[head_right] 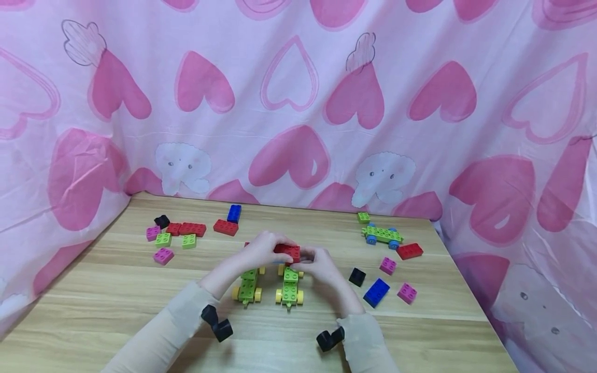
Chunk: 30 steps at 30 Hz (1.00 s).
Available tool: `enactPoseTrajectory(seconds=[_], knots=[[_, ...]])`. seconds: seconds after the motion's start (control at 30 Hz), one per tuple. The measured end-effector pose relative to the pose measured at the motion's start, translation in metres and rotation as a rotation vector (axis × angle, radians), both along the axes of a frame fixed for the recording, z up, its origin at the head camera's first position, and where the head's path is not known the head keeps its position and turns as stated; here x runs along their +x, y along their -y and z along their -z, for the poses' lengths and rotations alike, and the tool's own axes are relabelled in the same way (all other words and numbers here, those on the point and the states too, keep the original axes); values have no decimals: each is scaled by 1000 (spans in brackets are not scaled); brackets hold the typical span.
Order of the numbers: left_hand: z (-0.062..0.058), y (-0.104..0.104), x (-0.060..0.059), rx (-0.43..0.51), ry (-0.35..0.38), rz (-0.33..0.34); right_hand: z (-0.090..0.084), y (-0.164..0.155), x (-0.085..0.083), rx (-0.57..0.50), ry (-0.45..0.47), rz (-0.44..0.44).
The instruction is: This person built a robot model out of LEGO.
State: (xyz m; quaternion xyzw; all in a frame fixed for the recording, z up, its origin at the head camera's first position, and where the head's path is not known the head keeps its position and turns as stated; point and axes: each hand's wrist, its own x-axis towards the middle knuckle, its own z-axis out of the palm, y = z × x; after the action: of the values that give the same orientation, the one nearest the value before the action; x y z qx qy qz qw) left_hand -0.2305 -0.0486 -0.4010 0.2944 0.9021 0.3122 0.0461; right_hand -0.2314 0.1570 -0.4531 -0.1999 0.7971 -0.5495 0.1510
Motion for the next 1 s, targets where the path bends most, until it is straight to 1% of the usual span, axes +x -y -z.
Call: enactPoseTrajectory(seconds=[0.27,0.37,0.5,0.63,0.77,0.83,0.9,1.0], knots=[[3,1,1,-5,-17,1,2,1,2,-17,25,-7],[3,1,1,-5,-27,1,1,0,2,-1,13,-2],[3,1,2,3,-55,17,-1,0,2,24,-12,0],[3,3,4,45,-94,38,-1,-1,1,38,-23,-12],[0,10,7,118,-160,49,-4,0,3,33,-34,-22],[-3,16,9,153,-204,52,-7,1,4,33,-47,-10],[-7,23,9,175,-259,53,-11,3,5,37,-80,6],[-12,38,8,214,-335,36,-18,7,6,25,-117,36]])
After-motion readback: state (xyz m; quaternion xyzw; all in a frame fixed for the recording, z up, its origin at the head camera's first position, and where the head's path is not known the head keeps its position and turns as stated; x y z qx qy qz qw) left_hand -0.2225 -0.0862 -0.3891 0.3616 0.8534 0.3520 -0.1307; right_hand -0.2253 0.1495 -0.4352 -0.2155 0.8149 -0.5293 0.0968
